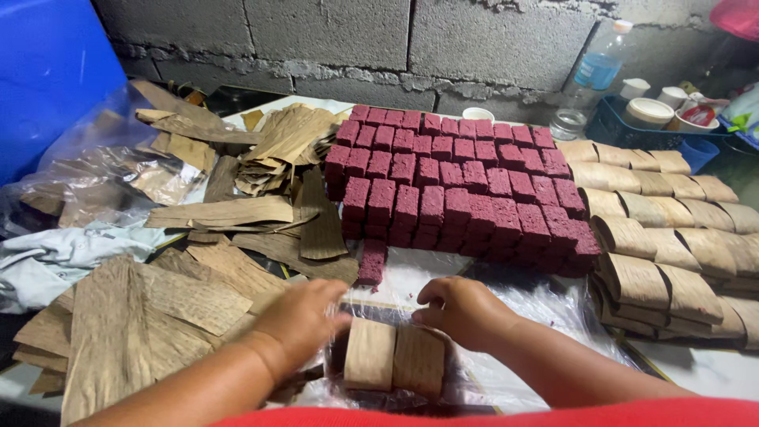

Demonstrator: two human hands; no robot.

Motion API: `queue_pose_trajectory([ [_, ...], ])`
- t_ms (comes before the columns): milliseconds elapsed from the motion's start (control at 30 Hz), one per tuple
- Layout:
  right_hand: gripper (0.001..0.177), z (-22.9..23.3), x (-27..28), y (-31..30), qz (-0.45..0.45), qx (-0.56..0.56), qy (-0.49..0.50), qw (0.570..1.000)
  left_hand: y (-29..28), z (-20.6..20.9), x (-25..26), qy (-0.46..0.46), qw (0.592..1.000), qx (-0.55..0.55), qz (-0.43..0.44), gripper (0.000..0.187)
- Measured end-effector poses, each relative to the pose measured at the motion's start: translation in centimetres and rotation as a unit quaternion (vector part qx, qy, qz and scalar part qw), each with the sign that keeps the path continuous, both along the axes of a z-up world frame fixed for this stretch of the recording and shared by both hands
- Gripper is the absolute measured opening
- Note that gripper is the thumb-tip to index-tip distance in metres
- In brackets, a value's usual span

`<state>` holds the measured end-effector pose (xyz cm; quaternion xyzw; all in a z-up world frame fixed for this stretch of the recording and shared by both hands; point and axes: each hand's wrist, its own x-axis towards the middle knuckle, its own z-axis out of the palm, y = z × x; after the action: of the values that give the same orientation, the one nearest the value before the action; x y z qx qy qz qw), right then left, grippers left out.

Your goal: The person wraps rectangular purple food blocks in dried leaves. They pick up a block, place it on a leaf, fold the leaf around it, and set the wrapped item aside. The process is repeated continuously throughout the clip.

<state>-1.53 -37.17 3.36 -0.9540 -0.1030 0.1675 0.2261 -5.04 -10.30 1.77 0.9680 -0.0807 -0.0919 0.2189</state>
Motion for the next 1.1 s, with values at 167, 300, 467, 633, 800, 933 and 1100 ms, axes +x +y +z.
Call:
queue_pose_trajectory([
  [167,0.042,0.9,0.8,1.5,-0.025,0.046,0.022,0.998,7.6,0.4,1.2,-0.059,0.986,0.135,0.082,0.041],
  [300,0.042,0.3,1.1,3.2,-0.016,0.083,0.008,0.996,12.7,1.1,1.5,0.079,0.963,0.226,0.127,0.051],
  [467,0.045,-1.2,1.7,4.8,-0.031,0.044,-0.022,0.998,15.9,0.3,2.2,0.118,0.956,0.243,0.115,0.066],
  [633,0.051,-2.1,2.2,6.1,-0.098,0.046,-0.033,0.994,17.9,-1.4,2.9,0.038,0.978,0.185,0.085,0.054],
  [800,0.046,-2.5,2.2,7.8,-0.101,0.048,-0.004,0.994,18.8,-2.0,3.0,0.006,0.985,0.16,0.06,0.034],
  [933,0.046,-3.0,1.9,9.0,-0.069,0.082,-0.035,0.994,18.8,-1.9,3.1,0.007,0.989,0.131,0.072,0.029],
  [1100,0.055,-2.4,2.6,9.3,-0.104,0.019,-0.053,0.993,18.9,-1.7,3.1,-0.009,0.992,0.111,0.051,0.04],
])
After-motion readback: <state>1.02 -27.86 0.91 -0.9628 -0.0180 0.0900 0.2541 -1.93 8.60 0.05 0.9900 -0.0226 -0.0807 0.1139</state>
